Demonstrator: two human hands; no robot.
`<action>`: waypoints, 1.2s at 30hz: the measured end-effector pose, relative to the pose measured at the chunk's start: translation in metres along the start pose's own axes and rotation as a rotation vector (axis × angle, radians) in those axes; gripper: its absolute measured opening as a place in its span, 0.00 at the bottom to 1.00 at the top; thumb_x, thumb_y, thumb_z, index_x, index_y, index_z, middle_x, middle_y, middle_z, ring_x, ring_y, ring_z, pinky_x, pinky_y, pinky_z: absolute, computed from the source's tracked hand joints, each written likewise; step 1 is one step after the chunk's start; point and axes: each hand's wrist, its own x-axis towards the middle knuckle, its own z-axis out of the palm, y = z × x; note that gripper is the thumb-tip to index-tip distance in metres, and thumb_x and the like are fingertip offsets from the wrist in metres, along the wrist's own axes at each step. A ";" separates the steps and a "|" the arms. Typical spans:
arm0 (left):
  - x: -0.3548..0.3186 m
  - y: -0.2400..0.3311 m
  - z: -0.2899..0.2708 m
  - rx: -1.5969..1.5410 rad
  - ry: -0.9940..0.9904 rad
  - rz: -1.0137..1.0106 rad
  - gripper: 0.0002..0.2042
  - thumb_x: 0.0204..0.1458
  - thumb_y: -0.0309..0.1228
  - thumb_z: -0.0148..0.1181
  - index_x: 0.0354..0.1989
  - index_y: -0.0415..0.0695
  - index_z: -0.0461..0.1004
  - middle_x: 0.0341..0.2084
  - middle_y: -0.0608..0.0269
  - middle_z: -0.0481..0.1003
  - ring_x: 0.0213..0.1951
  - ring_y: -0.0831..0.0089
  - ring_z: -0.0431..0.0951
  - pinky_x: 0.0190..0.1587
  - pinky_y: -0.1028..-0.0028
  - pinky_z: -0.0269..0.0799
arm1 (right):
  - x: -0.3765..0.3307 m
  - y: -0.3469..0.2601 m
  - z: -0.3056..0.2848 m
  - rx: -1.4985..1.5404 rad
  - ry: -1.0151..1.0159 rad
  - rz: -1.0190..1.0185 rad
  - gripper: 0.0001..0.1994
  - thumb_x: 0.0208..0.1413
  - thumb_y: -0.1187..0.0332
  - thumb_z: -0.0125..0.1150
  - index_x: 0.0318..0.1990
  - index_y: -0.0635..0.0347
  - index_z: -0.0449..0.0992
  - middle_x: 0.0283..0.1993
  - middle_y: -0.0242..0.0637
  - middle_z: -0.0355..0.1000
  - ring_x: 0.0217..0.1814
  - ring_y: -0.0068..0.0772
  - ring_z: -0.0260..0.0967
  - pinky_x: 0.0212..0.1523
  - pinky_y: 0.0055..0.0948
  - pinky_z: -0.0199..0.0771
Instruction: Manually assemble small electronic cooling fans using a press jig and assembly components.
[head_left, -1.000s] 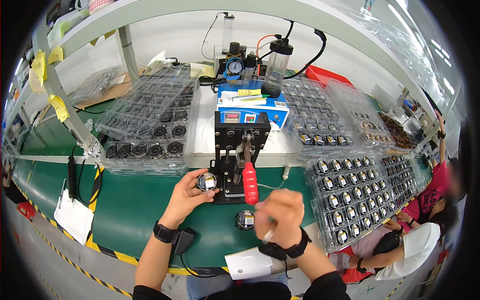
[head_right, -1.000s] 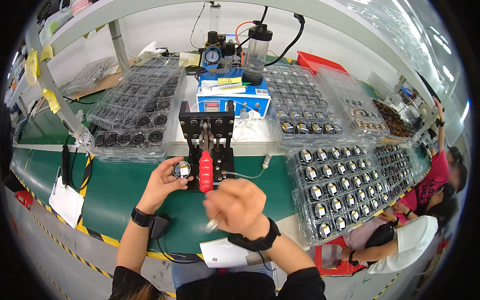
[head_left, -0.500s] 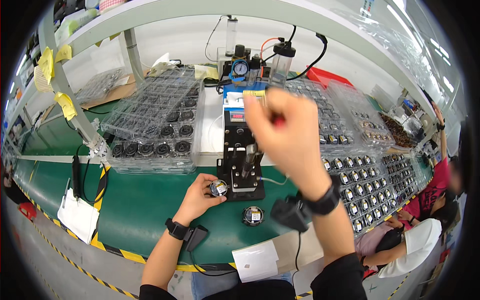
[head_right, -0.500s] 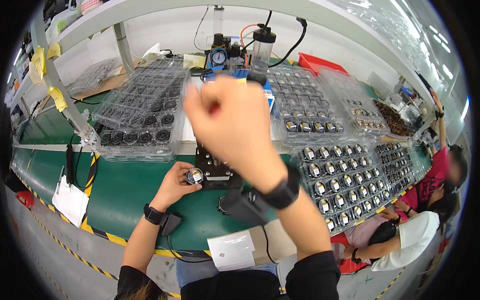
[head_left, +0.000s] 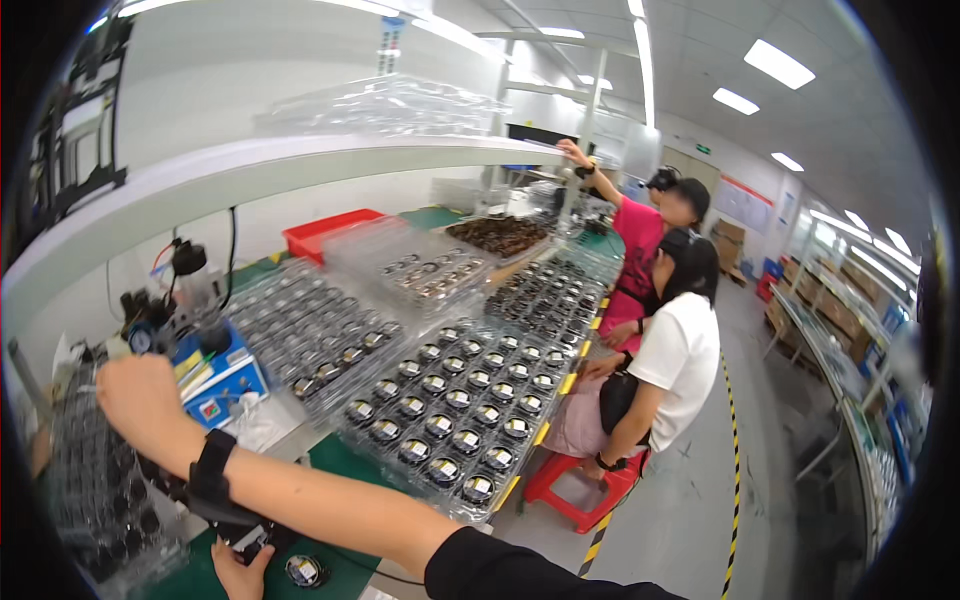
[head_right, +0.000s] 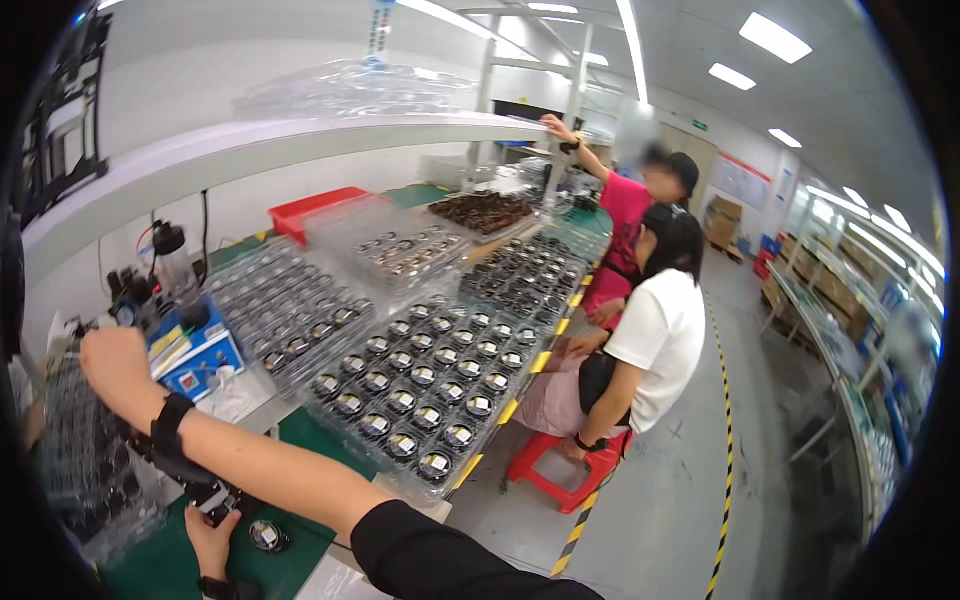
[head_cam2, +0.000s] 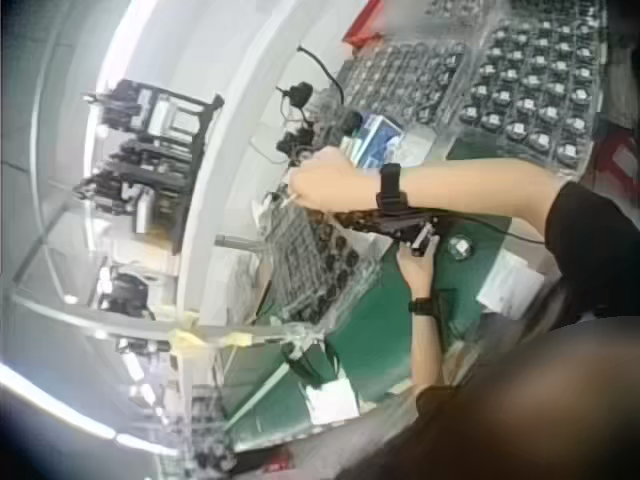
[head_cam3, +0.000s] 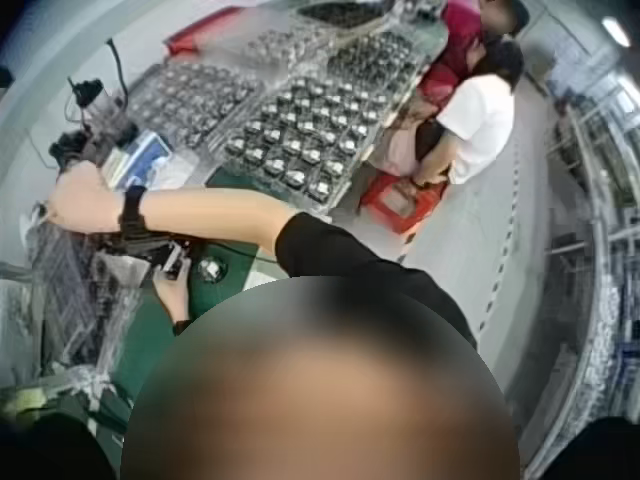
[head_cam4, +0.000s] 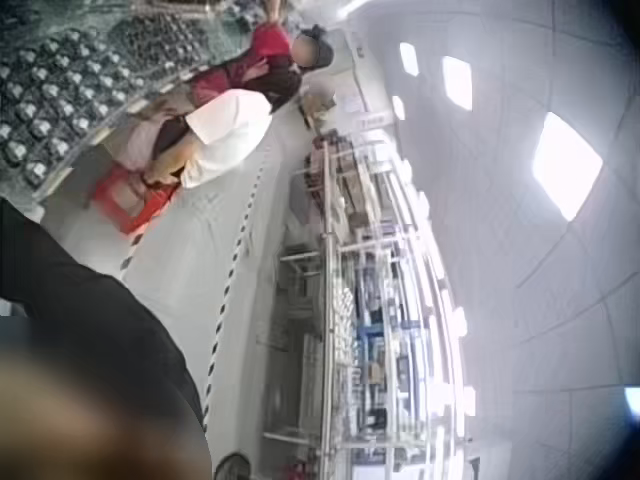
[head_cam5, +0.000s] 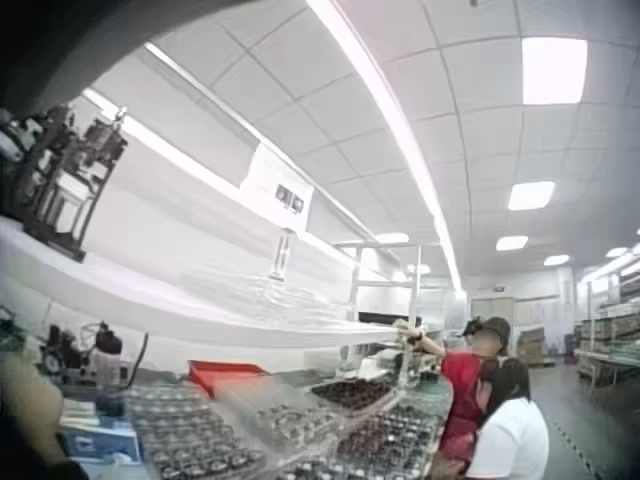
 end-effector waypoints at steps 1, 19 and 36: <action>0.001 -0.001 0.000 0.001 -0.024 -0.028 0.25 0.33 0.28 0.74 0.42 0.36 0.70 0.35 0.64 0.70 0.33 0.76 0.69 0.34 0.76 0.66 | 0.000 0.003 -0.004 -0.022 0.023 0.007 0.08 0.42 0.67 0.56 0.18 0.60 0.75 0.18 0.46 0.70 0.23 0.49 0.71 0.27 0.42 0.70; 0.025 0.013 0.000 -0.180 0.026 -0.074 0.23 0.41 0.28 0.69 0.43 0.36 0.66 0.34 0.58 0.73 0.37 0.69 0.74 0.39 0.75 0.69 | -0.001 -0.002 -0.012 0.018 0.052 -0.055 0.09 0.52 0.68 0.56 0.22 0.61 0.72 0.23 0.43 0.70 0.24 0.44 0.71 0.24 0.37 0.69; -0.024 0.064 -0.064 -0.912 0.057 -0.295 0.16 0.57 0.30 0.57 0.51 0.36 0.68 0.41 0.60 0.72 0.40 0.72 0.71 0.44 0.74 0.69 | -0.197 -0.033 -0.103 0.292 0.105 0.356 0.22 0.45 0.66 0.65 0.51 0.56 0.72 0.43 0.33 0.75 0.26 0.33 0.70 0.25 0.31 0.69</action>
